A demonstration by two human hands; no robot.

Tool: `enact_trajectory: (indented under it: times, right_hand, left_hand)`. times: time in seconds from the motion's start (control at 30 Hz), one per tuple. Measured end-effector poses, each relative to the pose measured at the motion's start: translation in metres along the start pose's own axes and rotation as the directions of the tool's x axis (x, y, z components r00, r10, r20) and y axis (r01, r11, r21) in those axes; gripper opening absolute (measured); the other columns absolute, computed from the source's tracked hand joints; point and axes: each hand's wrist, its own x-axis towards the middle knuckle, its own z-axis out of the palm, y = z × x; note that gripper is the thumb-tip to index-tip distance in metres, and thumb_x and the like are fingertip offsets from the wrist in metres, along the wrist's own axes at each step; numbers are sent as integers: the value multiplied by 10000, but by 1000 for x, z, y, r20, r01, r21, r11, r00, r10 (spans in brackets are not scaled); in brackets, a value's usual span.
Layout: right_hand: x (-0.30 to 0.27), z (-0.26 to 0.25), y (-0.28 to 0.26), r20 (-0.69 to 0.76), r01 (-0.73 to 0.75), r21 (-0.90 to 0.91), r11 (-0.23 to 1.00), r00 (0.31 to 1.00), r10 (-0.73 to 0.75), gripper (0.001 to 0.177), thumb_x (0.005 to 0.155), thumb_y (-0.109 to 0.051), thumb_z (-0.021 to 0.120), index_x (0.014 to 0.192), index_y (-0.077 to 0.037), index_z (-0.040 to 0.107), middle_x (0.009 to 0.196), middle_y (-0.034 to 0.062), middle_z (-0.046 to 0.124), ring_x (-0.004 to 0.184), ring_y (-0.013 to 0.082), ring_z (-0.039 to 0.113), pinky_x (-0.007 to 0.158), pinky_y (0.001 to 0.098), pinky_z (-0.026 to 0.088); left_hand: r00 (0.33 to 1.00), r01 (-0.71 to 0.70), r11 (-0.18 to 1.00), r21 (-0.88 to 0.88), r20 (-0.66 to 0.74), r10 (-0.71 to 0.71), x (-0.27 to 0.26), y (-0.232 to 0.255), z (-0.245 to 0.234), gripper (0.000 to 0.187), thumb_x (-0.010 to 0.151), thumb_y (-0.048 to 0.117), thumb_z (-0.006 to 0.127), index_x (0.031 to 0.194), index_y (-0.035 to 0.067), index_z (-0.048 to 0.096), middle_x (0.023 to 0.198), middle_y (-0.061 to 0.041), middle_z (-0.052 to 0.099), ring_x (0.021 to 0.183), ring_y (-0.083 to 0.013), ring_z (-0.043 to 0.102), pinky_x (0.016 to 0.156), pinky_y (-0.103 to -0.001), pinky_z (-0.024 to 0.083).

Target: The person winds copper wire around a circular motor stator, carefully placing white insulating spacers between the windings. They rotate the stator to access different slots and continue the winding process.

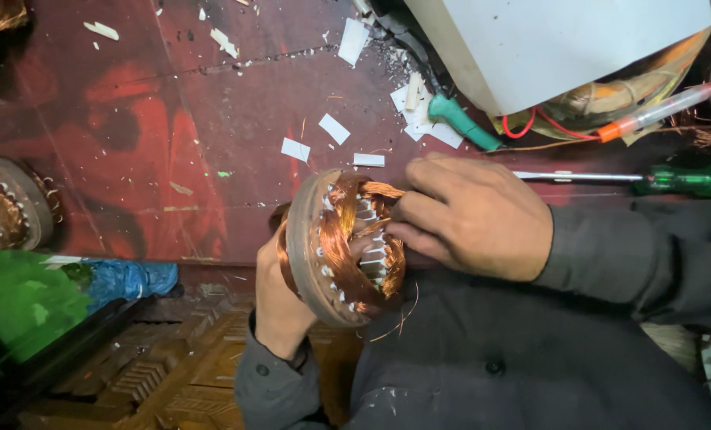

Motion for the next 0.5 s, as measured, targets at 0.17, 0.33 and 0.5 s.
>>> enact_trajectory:
  times: [0.17,0.33,0.5]
  right_hand:
    - [1,-2,-3,21,25,-51,998,999,-24,223,853,-211,766,884,-59,606,896,104,507,787,293,577,621,426,485]
    - [1,-11,-3,35,45,-29,999,998,-44,212,847,-209,782,945,-73,652,896,99,543,788,295,596,627,419,496]
    - [1,-17,-3,6,68,-33,997,998,-68,298,865,-192,785,1134,-75,730,963,91,618,785,285,620,650,396,504]
  left_hand:
    - [1000,-17,998,-63,-20,15,-1,-1,-1,418,815,40,796,1203,-34,660,1253,-166,683,1115,-284,721,960,-343,564]
    - [997,-53,994,-94,-55,48,-6,-6,4,479,828,31,788,1273,-48,633,1331,-194,659,1183,-310,706,1000,-345,553]
    - [996,-47,997,-62,-80,42,-11,-13,7,436,827,56,803,1229,-36,661,1286,-174,679,1156,-288,718,1002,-333,570]
